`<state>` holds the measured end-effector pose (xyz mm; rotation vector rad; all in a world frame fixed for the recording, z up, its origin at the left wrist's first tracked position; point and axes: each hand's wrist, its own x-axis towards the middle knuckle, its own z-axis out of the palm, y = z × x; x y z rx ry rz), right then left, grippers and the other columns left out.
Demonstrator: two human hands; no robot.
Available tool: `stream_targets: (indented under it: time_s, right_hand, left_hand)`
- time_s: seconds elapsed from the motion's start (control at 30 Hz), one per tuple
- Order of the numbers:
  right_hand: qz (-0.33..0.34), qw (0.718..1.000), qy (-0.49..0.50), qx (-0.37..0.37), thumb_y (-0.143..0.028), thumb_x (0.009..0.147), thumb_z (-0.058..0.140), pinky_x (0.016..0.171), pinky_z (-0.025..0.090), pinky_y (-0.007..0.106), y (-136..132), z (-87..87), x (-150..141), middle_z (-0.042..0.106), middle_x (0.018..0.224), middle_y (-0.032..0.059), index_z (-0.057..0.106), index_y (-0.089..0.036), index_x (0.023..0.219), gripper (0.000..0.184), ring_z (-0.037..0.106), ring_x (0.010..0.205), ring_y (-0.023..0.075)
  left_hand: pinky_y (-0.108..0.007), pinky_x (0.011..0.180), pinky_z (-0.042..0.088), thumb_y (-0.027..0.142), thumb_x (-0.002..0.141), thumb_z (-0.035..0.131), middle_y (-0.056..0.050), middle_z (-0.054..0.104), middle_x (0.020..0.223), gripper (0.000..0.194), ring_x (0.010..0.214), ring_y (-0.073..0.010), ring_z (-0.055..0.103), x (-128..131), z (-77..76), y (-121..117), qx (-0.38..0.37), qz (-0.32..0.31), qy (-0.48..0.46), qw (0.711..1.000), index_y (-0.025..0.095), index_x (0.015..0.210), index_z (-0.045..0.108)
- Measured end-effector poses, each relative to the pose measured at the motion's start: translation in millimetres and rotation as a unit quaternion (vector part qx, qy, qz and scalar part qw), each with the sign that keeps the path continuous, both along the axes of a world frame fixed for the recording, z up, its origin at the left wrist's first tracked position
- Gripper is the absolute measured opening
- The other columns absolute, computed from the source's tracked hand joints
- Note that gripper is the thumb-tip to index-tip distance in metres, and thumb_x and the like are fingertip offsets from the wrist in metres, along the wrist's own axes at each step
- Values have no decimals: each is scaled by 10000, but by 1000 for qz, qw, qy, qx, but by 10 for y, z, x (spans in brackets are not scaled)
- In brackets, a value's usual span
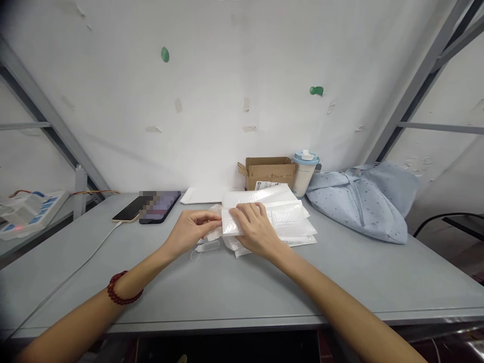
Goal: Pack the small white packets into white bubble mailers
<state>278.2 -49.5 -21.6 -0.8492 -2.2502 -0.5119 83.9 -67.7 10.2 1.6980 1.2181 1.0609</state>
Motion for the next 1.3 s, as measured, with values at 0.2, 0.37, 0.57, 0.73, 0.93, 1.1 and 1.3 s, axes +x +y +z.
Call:
stream_targets:
  time_s: [0.2,0.37,0.57,0.73,0.93,1.1,1.3]
  right_hand:
    - [25,1000,-5,11,-152,790,493,832,352,379,-38,-38,-39,555,1030,105,475,-159,1160,371,485,944,220]
    - [43,999,-3,27,-124,782,474,818,359,373,-92,-42,-89,564,1014,110,475,-142,1151,370,482,922,218]
    - [44,999,-3,20,-131,790,464,809,361,366,-102,-9,-95,569,1010,103,485,-159,1156,367,496,917,216]
    - [23,999,4,35,-118,779,476,834,362,383,-11,11,4,560,1066,123,461,-158,1201,424,500,983,232]
    - [7,996,-18,87,-17,757,392,919,336,423,9,61,46,583,1139,127,462,-170,1197,472,520,1080,224]
    - [-27,991,-46,123,-1,771,365,984,280,486,6,66,48,530,1261,181,425,-125,1249,497,446,1223,256]
    - [-44,985,-56,157,-2,791,388,980,282,477,-16,54,40,577,1179,136,489,-181,1177,438,499,1140,227]
  left_hand:
    - [-209,470,331,267,722,573,67,547,501,106,441,-82,406,52,-98,-50,60,36,33,997,197,694,498]
    - [-218,482,291,191,734,493,99,445,463,122,415,-85,321,107,-174,-107,125,64,114,983,227,707,379]
    - [-222,494,292,193,777,440,78,416,499,51,423,-95,379,65,-235,-88,225,75,185,954,231,758,412]
    - [-224,533,364,363,807,535,36,555,677,188,479,-88,448,-43,-116,1,254,155,154,942,214,886,451]
    - [-226,476,346,465,811,496,29,531,574,317,474,-99,452,-98,33,84,39,20,91,995,178,677,511]
    - [-214,425,277,401,815,498,53,414,389,391,377,-73,362,-104,55,91,-64,-20,9,998,176,499,448]
    - [-212,411,290,400,832,500,49,421,381,415,364,-73,375,-84,49,69,-44,-6,-49,998,175,488,447]
